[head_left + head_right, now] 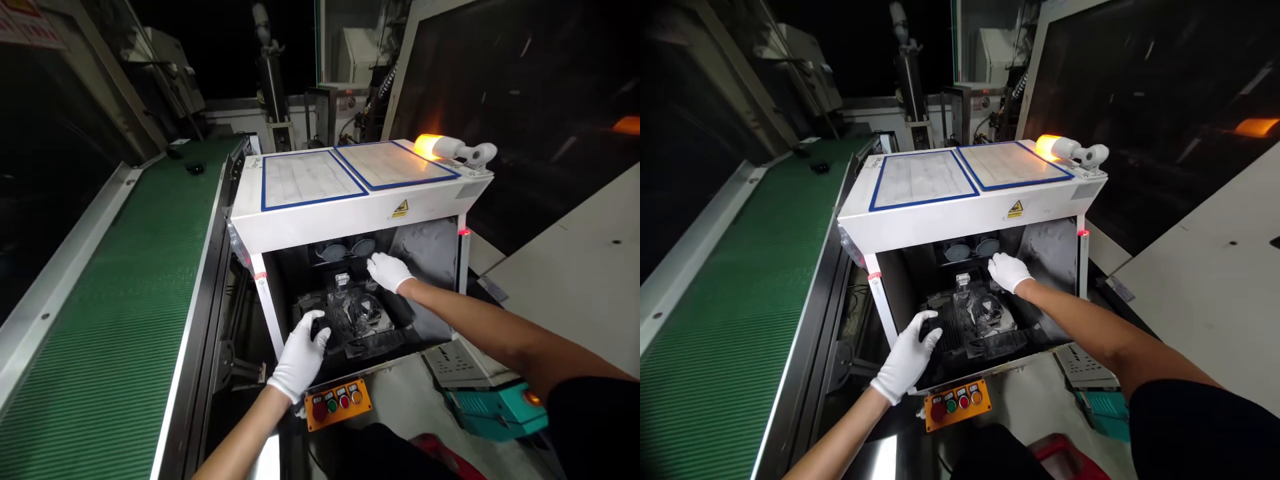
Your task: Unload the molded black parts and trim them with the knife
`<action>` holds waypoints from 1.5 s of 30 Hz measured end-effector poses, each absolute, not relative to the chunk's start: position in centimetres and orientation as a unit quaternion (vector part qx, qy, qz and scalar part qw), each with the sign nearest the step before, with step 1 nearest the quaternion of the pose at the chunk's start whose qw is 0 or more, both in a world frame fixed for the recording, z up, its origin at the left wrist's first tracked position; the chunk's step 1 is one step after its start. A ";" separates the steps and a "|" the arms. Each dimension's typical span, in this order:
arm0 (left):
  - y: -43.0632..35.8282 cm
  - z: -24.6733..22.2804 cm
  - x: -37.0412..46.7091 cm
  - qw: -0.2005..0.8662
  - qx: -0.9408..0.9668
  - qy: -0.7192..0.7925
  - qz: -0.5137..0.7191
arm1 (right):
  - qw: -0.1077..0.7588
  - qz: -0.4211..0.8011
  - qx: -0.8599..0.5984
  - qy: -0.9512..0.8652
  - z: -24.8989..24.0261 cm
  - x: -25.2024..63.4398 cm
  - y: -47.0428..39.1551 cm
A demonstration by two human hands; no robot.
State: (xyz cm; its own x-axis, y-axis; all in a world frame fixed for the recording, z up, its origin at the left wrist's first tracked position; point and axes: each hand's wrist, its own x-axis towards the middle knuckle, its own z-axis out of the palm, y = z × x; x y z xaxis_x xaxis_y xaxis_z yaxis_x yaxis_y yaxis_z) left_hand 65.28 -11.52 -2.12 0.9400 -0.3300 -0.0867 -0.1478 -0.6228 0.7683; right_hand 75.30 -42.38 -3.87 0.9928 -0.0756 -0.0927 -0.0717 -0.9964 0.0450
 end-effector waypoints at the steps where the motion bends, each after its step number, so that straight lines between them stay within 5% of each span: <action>1: -12.1 -2.2 66.3 0.396 0.901 -0.141 -0.105 | 0.019 -0.037 0.998 -0.048 -4.2 75.4 -42.3; 17: -23.0 -0.9 79.0 0.037 0.944 -0.310 -0.102 | -0.051 0.069 0.993 -0.085 -5.6 76.2 -42.6; 45: -24.9 -0.9 80.8 -0.055 0.921 -0.347 -0.167 | -0.065 0.093 0.989 -0.094 -6.5 76.3 -43.0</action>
